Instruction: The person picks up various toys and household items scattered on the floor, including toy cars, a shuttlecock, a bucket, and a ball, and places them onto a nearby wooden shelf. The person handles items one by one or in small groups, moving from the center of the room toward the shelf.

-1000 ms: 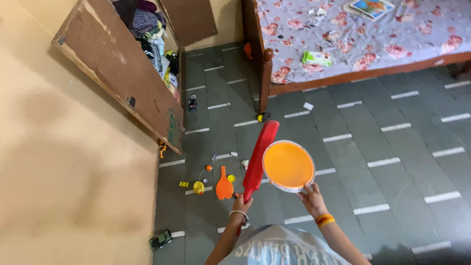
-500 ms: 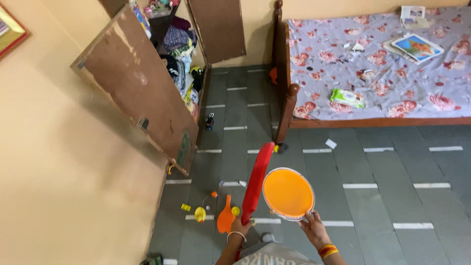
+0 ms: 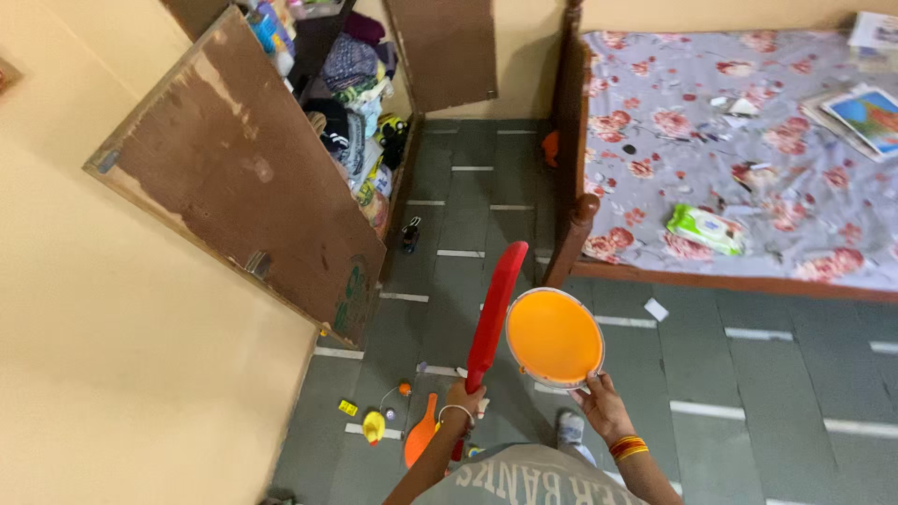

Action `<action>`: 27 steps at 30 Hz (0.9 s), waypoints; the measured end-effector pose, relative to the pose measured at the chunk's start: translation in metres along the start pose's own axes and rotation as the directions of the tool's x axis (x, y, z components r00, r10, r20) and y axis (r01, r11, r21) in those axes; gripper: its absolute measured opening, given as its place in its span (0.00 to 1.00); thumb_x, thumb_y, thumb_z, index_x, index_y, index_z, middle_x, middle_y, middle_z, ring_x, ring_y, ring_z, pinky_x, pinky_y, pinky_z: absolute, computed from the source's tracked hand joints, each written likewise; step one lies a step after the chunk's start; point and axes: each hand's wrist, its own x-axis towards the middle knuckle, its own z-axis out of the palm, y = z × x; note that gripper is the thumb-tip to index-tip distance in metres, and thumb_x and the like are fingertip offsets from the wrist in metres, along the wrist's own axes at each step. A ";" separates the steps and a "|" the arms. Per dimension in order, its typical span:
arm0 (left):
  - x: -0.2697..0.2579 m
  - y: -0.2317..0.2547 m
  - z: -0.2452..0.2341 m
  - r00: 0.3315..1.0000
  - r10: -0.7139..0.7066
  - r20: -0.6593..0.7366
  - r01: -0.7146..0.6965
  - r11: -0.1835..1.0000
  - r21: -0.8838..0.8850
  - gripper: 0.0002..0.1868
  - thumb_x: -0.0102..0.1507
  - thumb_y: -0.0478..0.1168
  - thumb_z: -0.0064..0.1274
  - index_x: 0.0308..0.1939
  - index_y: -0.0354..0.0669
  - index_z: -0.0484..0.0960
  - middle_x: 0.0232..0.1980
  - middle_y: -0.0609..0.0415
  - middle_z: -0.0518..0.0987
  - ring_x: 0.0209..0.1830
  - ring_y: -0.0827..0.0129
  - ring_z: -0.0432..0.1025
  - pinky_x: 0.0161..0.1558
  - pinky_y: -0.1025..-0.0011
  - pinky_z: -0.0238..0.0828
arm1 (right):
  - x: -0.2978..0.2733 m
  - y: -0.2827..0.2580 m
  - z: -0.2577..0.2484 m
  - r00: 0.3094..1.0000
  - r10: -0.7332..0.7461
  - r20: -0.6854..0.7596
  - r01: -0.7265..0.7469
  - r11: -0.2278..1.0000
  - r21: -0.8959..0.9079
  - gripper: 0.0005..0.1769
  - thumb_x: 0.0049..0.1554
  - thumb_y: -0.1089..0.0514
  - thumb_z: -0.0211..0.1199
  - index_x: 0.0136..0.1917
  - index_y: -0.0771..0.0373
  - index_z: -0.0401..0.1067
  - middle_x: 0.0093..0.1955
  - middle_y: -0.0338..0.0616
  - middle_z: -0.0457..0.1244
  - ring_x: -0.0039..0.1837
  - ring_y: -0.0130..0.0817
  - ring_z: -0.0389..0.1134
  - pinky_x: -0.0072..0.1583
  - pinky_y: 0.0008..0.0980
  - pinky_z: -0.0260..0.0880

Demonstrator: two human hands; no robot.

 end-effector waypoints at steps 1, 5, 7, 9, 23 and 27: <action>0.015 0.011 0.007 0.999 0.034 -0.014 -0.034 0.999 0.003 0.18 0.61 0.49 0.60 0.43 0.36 0.80 0.22 0.51 0.75 0.21 0.61 0.72 0.24 0.61 0.67 | 0.019 -0.014 0.000 1.000 0.021 -0.005 -0.021 1.000 -0.021 0.17 0.66 0.55 0.53 0.66 0.59 0.59 0.63 0.45 0.61 0.62 0.41 0.66 0.66 0.44 0.67; 0.057 0.049 0.034 0.996 -0.027 -0.089 0.017 0.994 -0.109 0.19 0.61 0.49 0.61 0.49 0.40 0.78 0.26 0.49 0.76 0.24 0.59 0.73 0.27 0.58 0.68 | 0.094 -0.066 0.013 0.995 0.094 0.031 -0.093 0.995 -0.018 0.18 0.65 0.56 0.52 0.67 0.59 0.56 0.65 0.46 0.60 0.65 0.41 0.66 0.68 0.44 0.69; 0.078 0.074 0.037 0.983 0.023 -0.181 -0.029 0.999 -0.030 0.19 0.59 0.49 0.61 0.48 0.42 0.80 0.30 0.47 0.80 0.29 0.57 0.77 0.33 0.58 0.72 | 0.130 -0.093 0.030 0.990 0.124 0.067 -0.122 0.992 -0.034 0.19 0.64 0.57 0.52 0.67 0.60 0.57 0.66 0.46 0.59 0.65 0.44 0.67 0.68 0.44 0.70; 0.102 0.092 0.043 0.960 0.088 -0.267 -0.079 0.996 0.044 0.19 0.58 0.48 0.61 0.48 0.42 0.82 0.34 0.45 0.83 0.33 0.55 0.80 0.37 0.57 0.74 | 0.166 -0.116 0.039 0.981 0.157 0.115 -0.150 0.986 -0.067 0.19 0.65 0.56 0.52 0.68 0.60 0.57 0.66 0.47 0.59 0.65 0.45 0.66 0.67 0.44 0.69; 0.284 0.154 -0.034 0.893 -0.008 -0.450 0.024 0.999 0.030 0.21 0.57 0.51 0.59 0.42 0.36 0.80 0.37 0.38 0.83 0.40 0.43 0.79 0.42 0.52 0.73 | 0.403 -0.126 0.177 0.946 0.265 0.186 -0.244 0.961 -0.128 0.14 0.68 0.53 0.54 0.65 0.56 0.60 0.62 0.40 0.61 0.64 0.38 0.65 0.64 0.44 0.65; 0.340 0.189 -0.094 0.876 -0.017 -0.483 0.058 0.996 0.070 0.22 0.56 0.53 0.60 0.41 0.38 0.81 0.36 0.38 0.82 0.39 0.43 0.79 0.41 0.52 0.74 | 0.452 -0.128 0.236 0.955 0.257 0.147 -0.245 0.965 -0.098 0.15 0.64 0.54 0.53 0.63 0.58 0.62 0.63 0.41 0.63 0.66 0.37 0.65 0.66 0.42 0.68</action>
